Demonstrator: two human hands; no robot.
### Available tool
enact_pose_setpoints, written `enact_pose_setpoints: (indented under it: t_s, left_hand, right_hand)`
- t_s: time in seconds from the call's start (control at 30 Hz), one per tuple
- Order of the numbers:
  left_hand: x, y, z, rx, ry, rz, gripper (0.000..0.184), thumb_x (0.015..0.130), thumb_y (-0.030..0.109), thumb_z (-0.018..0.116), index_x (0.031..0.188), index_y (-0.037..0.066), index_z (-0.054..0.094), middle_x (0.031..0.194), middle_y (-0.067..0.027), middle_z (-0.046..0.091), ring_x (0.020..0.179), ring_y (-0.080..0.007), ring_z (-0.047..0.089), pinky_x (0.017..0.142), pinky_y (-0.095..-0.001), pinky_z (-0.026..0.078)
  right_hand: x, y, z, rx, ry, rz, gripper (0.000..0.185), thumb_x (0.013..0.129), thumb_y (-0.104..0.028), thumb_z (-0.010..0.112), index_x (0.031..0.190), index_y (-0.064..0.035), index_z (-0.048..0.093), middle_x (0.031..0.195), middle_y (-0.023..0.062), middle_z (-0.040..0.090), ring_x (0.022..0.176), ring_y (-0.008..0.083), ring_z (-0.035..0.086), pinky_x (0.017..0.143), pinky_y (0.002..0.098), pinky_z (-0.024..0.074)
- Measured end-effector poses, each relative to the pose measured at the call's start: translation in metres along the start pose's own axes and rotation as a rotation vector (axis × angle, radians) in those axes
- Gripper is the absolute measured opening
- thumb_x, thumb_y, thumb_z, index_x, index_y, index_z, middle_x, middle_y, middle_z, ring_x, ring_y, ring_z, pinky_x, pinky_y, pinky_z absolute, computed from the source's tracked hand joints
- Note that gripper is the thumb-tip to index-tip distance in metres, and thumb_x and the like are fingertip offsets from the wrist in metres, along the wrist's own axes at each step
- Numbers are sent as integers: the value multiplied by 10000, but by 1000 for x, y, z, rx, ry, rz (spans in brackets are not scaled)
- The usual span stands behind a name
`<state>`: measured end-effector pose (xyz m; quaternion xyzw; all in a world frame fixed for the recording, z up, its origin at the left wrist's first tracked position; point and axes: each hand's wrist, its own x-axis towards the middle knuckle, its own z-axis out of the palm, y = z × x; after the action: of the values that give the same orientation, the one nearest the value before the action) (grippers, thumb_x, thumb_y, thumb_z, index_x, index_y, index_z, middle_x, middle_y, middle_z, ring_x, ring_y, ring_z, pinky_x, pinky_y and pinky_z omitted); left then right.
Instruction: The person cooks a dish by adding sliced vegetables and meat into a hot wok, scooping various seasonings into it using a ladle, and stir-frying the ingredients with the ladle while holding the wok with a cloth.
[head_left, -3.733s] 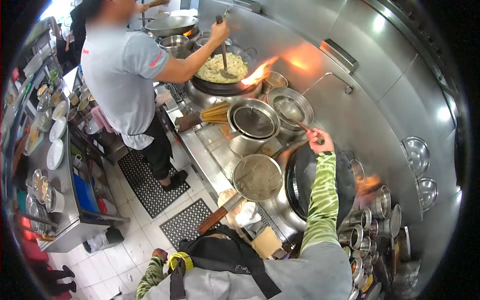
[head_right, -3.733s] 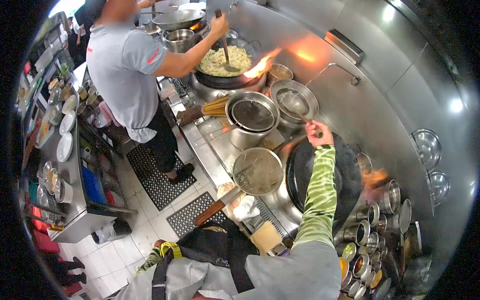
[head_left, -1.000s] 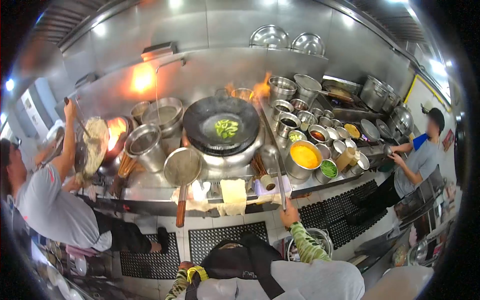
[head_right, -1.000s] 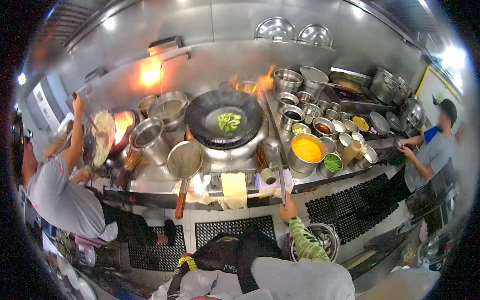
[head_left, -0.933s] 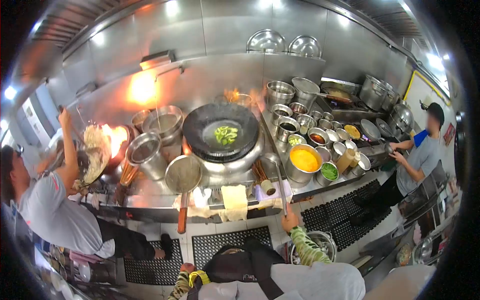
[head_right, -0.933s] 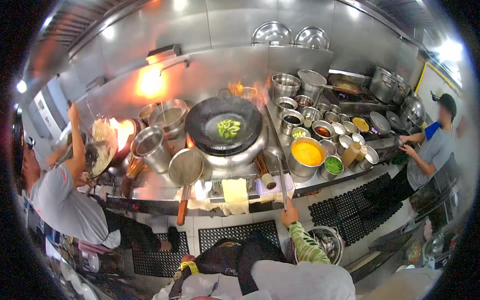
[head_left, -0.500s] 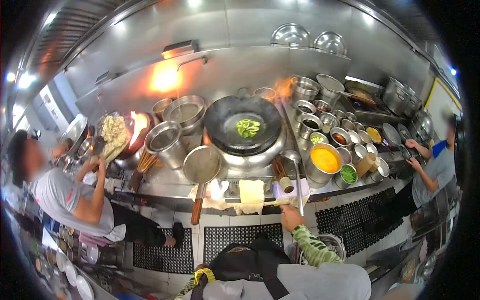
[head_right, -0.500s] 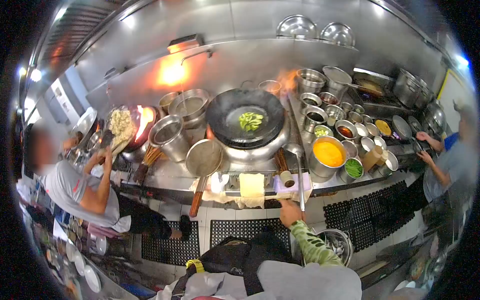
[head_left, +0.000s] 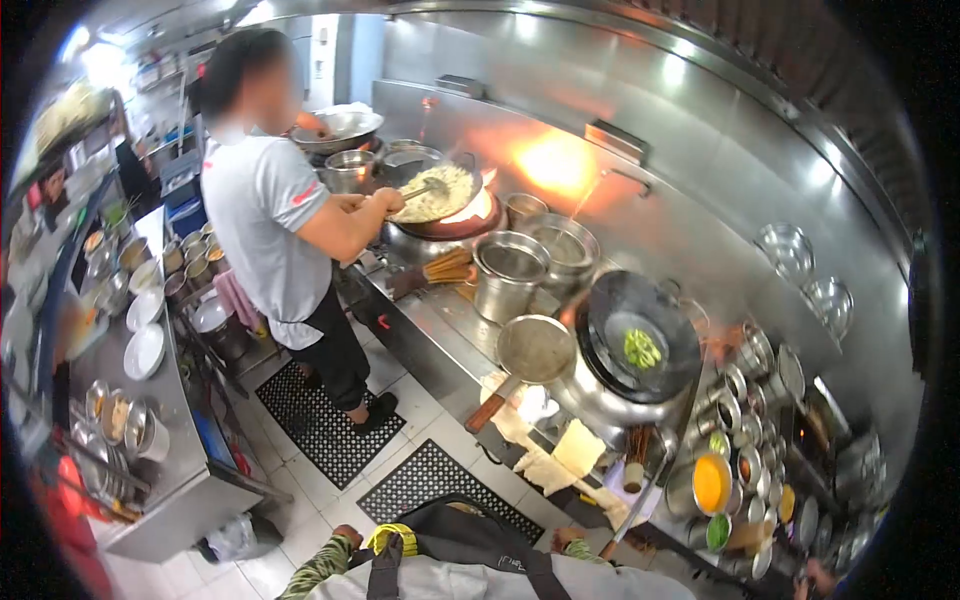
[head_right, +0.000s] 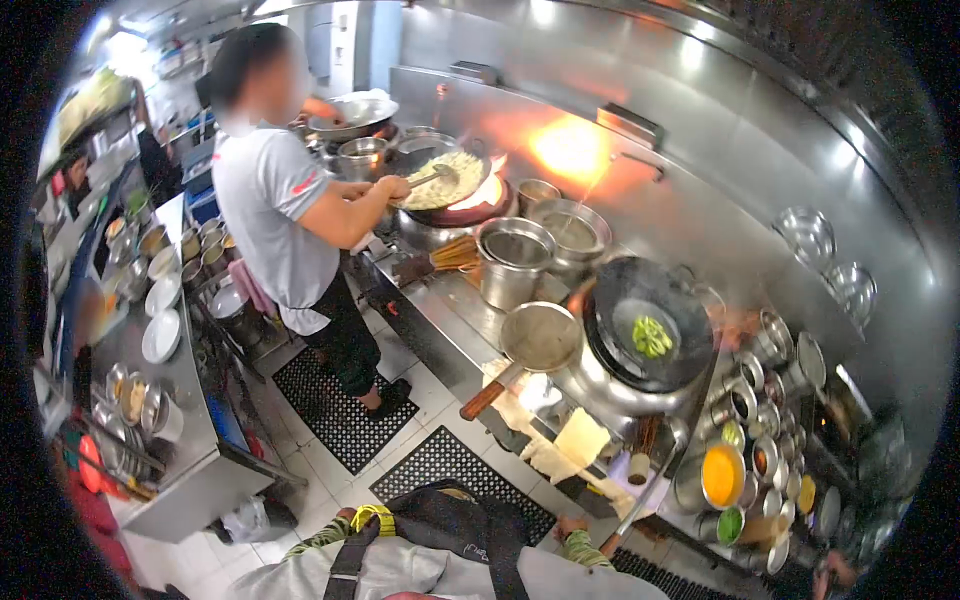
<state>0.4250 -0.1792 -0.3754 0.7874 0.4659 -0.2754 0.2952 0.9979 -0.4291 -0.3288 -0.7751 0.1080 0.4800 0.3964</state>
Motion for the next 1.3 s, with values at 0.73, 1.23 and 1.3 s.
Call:
enact_pose_setpoints:
  t_s: [0.73, 1.23, 1.3]
  left_hand:
    - [48, -3, 14, -93, 9, -25, 315, 733, 292, 583, 919, 101, 750, 1074, -164, 681, 1053, -298, 633, 895, -383, 502]
    - [39, 4, 19, -266, 80, -101, 450, 772, 478, 568, 947, 99, 736, 994, -176, 687, 1003, -345, 645, 853, -421, 512]
    - [40, 7, 23, -223, 67, -131, 395, 766, 442, 632, 954, 113, 744, 1010, -154, 696, 994, -336, 653, 844, -421, 519]
  right_hand:
    - [-46, -119, 79, 608, -417, -169, 182, 861, -187, 684, 997, -172, 564, 603, -7, 480, 533, 158, 463, 552, 324, 439]
    - [-94, -119, 100, -148, 23, -414, 364, 868, -285, 678, 790, 55, 576, 533, 110, 523, 361, 189, 450, 336, 342, 381]
    - [-119, -125, 109, -14, 25, -331, 331, 853, -253, 695, 877, 52, 566, 569, 122, 526, 367, 180, 438, 340, 347, 366]
